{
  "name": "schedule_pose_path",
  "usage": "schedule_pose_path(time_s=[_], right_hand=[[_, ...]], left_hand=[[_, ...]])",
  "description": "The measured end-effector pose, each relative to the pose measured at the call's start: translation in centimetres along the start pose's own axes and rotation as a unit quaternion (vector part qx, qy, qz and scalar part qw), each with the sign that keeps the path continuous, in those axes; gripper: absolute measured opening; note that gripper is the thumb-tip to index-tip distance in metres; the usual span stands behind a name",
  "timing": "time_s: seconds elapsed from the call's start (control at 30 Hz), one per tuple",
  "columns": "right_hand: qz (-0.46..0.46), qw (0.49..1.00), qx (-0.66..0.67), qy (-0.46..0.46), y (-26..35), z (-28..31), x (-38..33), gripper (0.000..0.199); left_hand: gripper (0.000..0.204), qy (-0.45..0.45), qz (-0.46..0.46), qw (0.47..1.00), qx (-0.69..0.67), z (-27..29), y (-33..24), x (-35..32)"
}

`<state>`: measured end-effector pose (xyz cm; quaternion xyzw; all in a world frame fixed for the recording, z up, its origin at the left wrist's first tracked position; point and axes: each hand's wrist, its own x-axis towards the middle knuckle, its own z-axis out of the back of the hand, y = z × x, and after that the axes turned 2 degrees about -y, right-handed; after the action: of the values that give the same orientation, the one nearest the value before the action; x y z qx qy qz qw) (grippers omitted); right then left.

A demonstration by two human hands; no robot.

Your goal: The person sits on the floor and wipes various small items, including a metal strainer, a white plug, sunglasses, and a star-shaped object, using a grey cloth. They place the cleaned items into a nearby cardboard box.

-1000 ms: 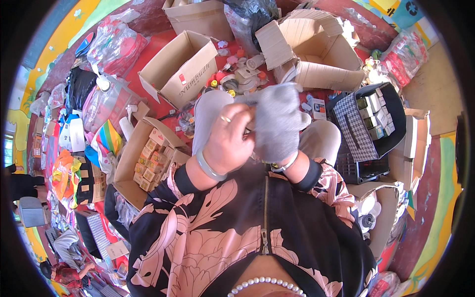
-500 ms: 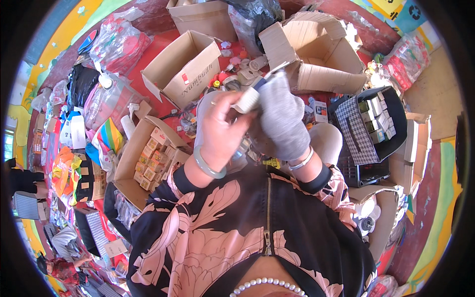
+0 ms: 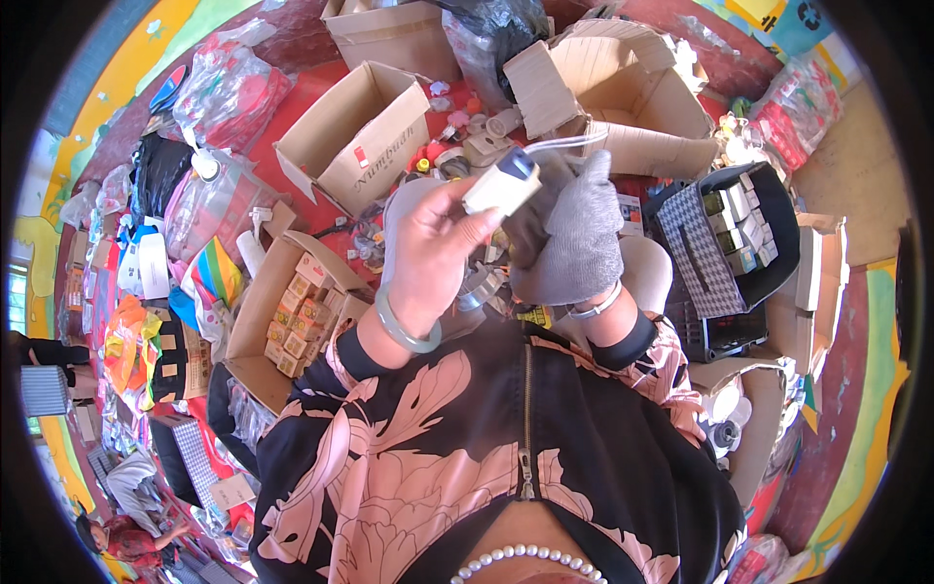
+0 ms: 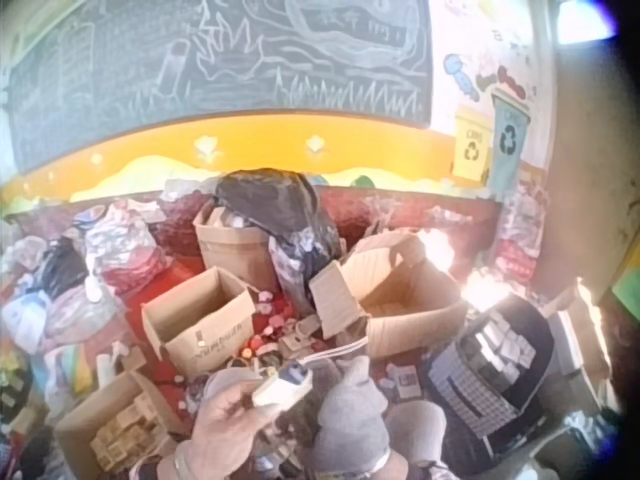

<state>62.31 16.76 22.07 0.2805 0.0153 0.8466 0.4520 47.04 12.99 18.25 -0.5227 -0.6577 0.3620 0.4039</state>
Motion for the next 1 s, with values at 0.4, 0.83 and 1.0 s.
schedule_pose_path(time_s=[0.4,0.83,1.0], right_hand=[[-0.083,0.984,0.151,-0.036,-0.9,-2.4,-1.4,0.033],[0.072,0.99,-0.064,-0.102,1.4,0.4,0.1,0.032],[-0.059,0.988,0.097,-0.106,-0.9,-1.7,-0.8,0.039]], left_hand=[[0.028,0.116,0.057,0.987,-0.1,-1.8,-0.2,-1.3],[0.036,0.036,-0.089,0.976,0.193,-2.7,1.1,-2.0],[0.034,0.055,0.061,0.994,0.076,-2.6,1.1,-1.1]])
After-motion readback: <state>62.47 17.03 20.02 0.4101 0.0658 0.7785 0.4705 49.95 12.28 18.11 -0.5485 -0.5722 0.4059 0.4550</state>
